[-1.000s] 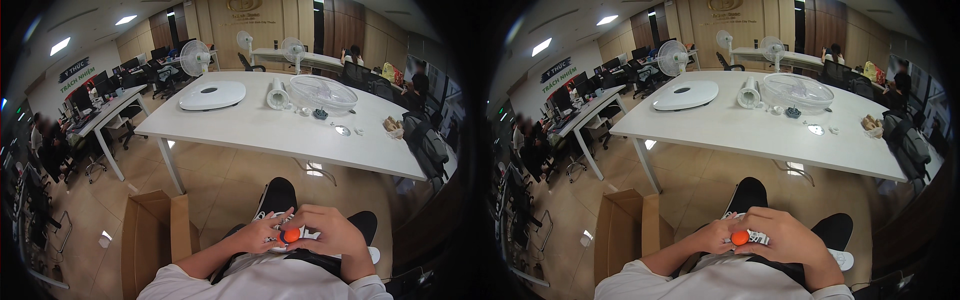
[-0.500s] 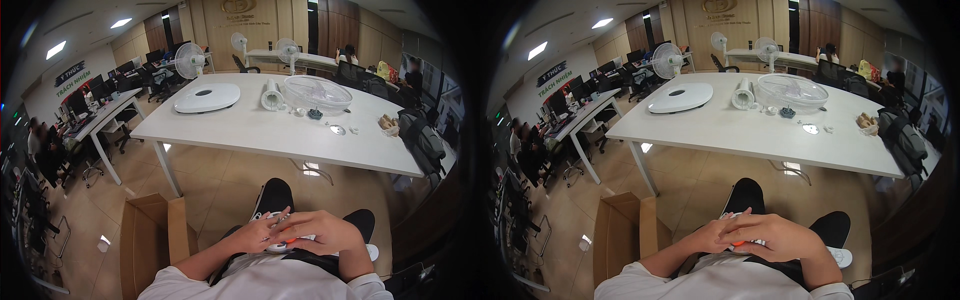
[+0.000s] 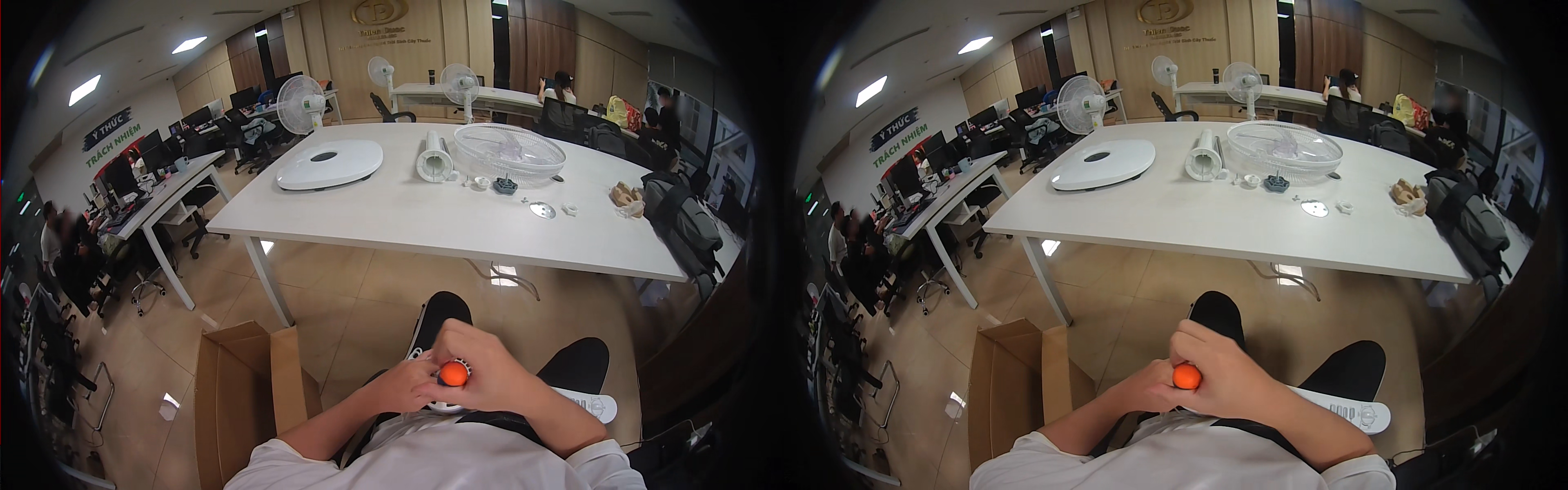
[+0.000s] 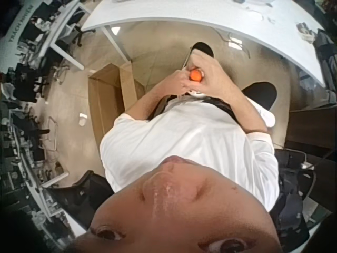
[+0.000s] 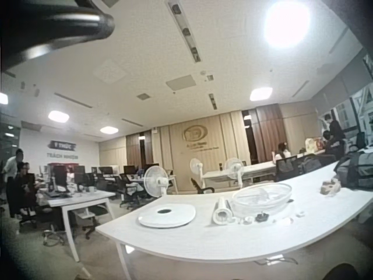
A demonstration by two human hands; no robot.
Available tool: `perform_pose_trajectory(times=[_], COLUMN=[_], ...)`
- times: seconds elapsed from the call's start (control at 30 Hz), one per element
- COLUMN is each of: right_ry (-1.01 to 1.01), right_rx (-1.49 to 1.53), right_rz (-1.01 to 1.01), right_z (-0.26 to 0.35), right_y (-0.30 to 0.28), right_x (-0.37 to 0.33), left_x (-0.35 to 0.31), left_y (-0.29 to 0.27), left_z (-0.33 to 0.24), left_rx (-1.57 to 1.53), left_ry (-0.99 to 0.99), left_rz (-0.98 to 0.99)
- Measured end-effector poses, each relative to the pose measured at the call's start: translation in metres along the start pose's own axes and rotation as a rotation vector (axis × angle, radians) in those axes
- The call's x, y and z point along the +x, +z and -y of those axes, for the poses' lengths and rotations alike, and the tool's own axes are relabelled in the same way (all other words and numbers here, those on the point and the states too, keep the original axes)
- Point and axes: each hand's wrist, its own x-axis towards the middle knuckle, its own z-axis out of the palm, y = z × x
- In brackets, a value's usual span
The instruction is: Using a screwdriver to secure screws into a white electric fan motor housing.
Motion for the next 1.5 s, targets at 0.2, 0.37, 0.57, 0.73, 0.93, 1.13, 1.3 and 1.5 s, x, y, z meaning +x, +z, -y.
perform_pose_trajectory(times=[0.2,0.37,0.57,0.73,0.93,1.13,1.3,1.5], right_ry=[-0.050,-0.067,-0.052,-0.069,-0.052,-0.002,-0.054,0.084], right_rx=[0.882,0.546,0.256,0.191,0.227,0.761,0.472,0.321], right_rz=[0.368,0.428,0.160,-0.012,0.074,0.286,0.317,0.131], right_z=[-0.006,-0.009,0.003,-0.005,-0.009,-0.002,-0.012,-0.006], right_y=[-0.010,-0.029,-0.024,-0.014,0.005,-0.026,-0.030,-0.024], right_x=[-0.003,0.000,0.003,0.005,0.008,0.009,0.010,0.005], left_x=[0.001,-0.006,-0.004,-0.004,-0.003,-0.005,-0.001,-0.004], left_y=[0.013,0.008,0.002,0.002,0.006,0.013,0.022,0.013], left_z=[0.015,0.018,0.004,0.005,0.010,0.026,0.032,0.026], left_rx=[-0.084,0.024,0.016,0.062,-0.074,-0.057,-0.161,0.010], left_ry=[0.162,0.086,0.078,0.139,0.054,-0.036,0.103,0.175], left_rz=[-0.205,-0.113,-0.067,-0.067,-0.125,-0.059,-0.204,-0.163])
